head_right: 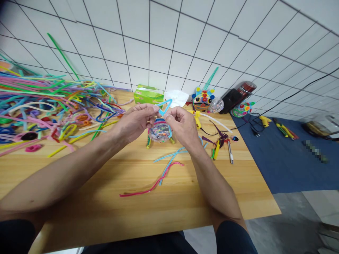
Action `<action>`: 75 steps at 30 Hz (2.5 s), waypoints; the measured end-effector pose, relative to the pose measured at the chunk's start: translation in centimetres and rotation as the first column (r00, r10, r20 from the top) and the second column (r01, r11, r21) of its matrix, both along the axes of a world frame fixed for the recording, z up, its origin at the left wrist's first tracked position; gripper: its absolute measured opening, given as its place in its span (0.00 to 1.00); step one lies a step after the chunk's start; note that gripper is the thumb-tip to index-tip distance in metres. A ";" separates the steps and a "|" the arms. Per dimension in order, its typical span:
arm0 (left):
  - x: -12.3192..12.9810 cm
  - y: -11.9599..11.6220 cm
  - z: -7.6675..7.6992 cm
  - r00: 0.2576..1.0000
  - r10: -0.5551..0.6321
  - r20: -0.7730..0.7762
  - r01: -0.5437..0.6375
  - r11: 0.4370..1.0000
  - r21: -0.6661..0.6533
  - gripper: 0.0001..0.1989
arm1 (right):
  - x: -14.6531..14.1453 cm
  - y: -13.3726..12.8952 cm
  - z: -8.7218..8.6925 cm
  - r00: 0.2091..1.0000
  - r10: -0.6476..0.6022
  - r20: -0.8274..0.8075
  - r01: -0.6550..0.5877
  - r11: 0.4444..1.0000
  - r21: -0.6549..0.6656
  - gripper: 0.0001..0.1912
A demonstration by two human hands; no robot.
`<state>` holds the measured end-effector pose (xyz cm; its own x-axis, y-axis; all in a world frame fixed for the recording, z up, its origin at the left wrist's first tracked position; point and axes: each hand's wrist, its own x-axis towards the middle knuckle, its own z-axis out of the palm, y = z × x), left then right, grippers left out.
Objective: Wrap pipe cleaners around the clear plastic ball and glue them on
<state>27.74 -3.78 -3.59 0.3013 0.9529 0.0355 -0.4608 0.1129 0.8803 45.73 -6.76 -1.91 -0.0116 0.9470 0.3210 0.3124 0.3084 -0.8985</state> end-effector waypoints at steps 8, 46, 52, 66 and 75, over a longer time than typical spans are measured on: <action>-0.1 0.1 -0.3 0.999 -0.015 -0.035 0.018 0.998 0.064 0.16 | 0.1 0.5 -0.4 0.993 0.040 -0.109 -0.046 0.998 -0.049 0.08; -0.4 -0.6 0.6 0.979 -0.029 -0.204 0.070 0.977 0.200 0.23 | 0.0 -0.3 0.2 0.991 0.032 -0.130 -0.025 0.998 0.062 0.09; -0.4 -0.3 0.3 0.976 -0.036 -0.216 0.081 0.976 0.200 0.20 | 0.1 0.0 0.1 0.990 0.053 -0.129 -0.048 0.998 0.044 0.10; -0.4 -0.1 -0.5 0.921 -0.276 -0.275 0.322 0.937 0.137 0.20 | 2.7 1.6 -0.3 0.888 0.350 -0.298 -0.391 0.916 -0.089 0.22; -0.2 0.1 -0.7 0.937 -0.216 -0.276 0.258 0.958 0.128 0.15 | 2.7 2.1 -1.1 0.956 0.282 -0.079 -0.272 0.956 0.111 0.23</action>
